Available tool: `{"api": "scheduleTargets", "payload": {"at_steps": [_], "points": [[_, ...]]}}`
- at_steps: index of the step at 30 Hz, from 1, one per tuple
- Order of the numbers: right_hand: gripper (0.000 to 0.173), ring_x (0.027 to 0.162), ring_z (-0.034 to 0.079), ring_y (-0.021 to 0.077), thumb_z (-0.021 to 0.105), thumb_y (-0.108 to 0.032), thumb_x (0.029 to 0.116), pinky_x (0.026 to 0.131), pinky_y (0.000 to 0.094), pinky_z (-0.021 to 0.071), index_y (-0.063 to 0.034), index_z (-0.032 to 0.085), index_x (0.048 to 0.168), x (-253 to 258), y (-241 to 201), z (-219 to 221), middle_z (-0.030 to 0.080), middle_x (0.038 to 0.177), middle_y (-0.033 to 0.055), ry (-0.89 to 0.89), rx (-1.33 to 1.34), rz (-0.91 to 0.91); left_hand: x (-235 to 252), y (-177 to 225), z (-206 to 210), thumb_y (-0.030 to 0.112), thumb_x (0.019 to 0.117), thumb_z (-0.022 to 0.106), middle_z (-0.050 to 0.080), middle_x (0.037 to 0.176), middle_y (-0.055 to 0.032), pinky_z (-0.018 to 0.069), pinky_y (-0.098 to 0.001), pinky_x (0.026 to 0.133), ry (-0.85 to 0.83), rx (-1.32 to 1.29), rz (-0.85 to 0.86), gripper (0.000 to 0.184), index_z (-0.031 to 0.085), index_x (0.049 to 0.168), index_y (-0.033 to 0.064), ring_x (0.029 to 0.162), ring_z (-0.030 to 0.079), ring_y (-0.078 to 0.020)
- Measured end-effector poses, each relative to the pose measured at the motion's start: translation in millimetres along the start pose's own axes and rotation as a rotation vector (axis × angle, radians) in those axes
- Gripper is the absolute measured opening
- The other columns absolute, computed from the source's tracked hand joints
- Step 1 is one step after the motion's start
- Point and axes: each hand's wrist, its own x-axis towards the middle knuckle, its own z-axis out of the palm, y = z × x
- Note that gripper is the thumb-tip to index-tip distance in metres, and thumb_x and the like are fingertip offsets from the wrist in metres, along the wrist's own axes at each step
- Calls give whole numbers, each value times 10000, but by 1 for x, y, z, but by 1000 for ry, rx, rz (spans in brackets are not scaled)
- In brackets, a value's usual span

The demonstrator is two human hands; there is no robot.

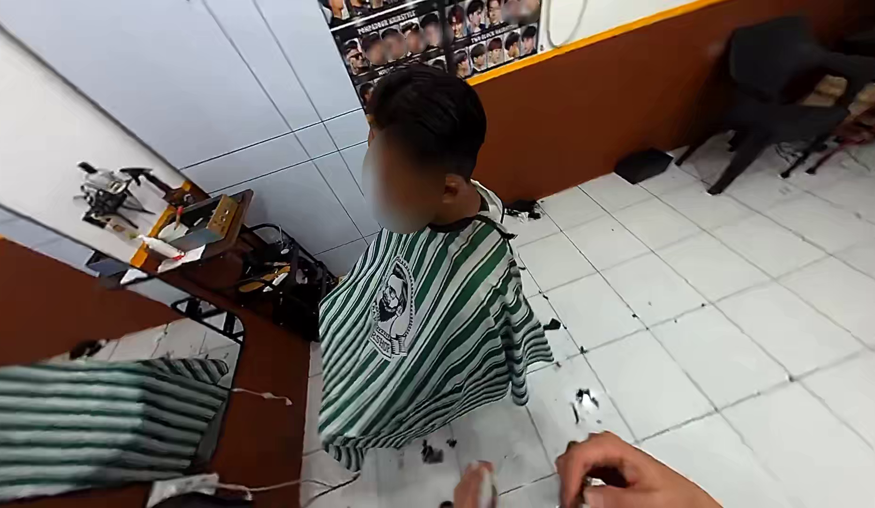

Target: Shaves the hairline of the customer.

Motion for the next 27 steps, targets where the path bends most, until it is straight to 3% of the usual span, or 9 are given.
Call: {"api": "scheduleTargets", "payload": {"at_steps": [3, 5, 9, 12, 15, 18, 21, 23, 27], "points": [[243, 927, 713, 96, 581, -328, 1052, 842, 275, 583, -155, 726, 1140, -59, -34, -77, 758, 1006, 8, 109, 28, -78, 31, -39, 103, 284, 1039, 580, 720, 1152, -138, 537, -396, 946, -269, 350, -119, 375, 682, 1252, -8, 1041, 680, -186], [244, 915, 720, 90, 584, -376, 1040, 848, 266, 576, -207, 726, 1145, -79, -54, -119, 765, 986, -18, 169, 56, -105, 41, -35, 146, 400, 967, 689, 645, 1325, -222, 437, -535, 1119, -424, 602, -112, 514, 680, 1280, -7, 1270, 599, -332], [219, 887, 727, 113, 628, -359, 1014, 824, 263, 585, -213, 723, 1146, -95, -74, -196, 767, 969, 6, 287, 106, -107, 85, -16, 216, 380, 1010, 622, 684, 1212, -264, 448, -648, 1029, -610, 895, -27, 462, 680, 1254, -8, 1181, 636, -422], [193, 875, 726, 120, 631, -335, 1013, 797, 253, 584, -213, 727, 1128, -85, -67, -256, 766, 974, 21, 352, 140, -113, 125, 10, 266, 261, 1063, 505, 702, 1134, -266, 483, -617, 1003, -363, 863, 88, 376, 679, 1226, -30, 1116, 668, -413], [185, 878, 715, 117, 652, -349, 997, 792, 251, 576, -248, 740, 1125, -59, -52, -321, 764, 996, 25, 430, 140, -99, 169, 73, 317, 164, 1047, 518, 715, 1143, -224, 521, -503, 1010, -132, 606, 328, 317, 677, 1212, -55, 1098, 693, -304], [187, 887, 709, 117, 676, -344, 981, 788, 250, 582, -256, 743, 1132, -26, -38, -395, 758, 1025, 24, 529, 45, -92, 223, 146, 369, 77, 1009, 556, 717, 1108, -162, 542, -320, 966, -163, 239, 646, 248, 678, 1145, -90, 1027, 683, -131], [182, 888, 704, 88, 674, -329, 987, 787, 228, 582, -247, 741, 1135, 12, -36, -464, 754, 1033, -12, 637, -154, -104, 293, 208, 413, 214, 980, 650, 692, 876, -49, 537, -198, 734, -275, 83, 790, 358, 654, 1183, -81, 752, 614, -4], [170, 909, 695, 46, 655, -314, 1003, 802, 201, 577, -255, 733, 1142, 35, -44, -507, 747, 1063, -77, 692, -335, -101, 340, 242, 446, 264, 919, 737, 638, 759, -44, 504, -205, 659, -331, 112, 844, 481, 624, 1206, -104, 670, 578, -29], [170, 953, 686, 7, 650, -278, 1006, 860, 174, 565, -246, 721, 1158, 87, -55, -584, 737, 1087, -124, 637, -443, -85, 411, 287, 492, 186, 841, 823, 711, 871, -165, 572, -284, 753, -107, 174, 972, 374, 671, 1018, -106, 795, 689, -153]]}}
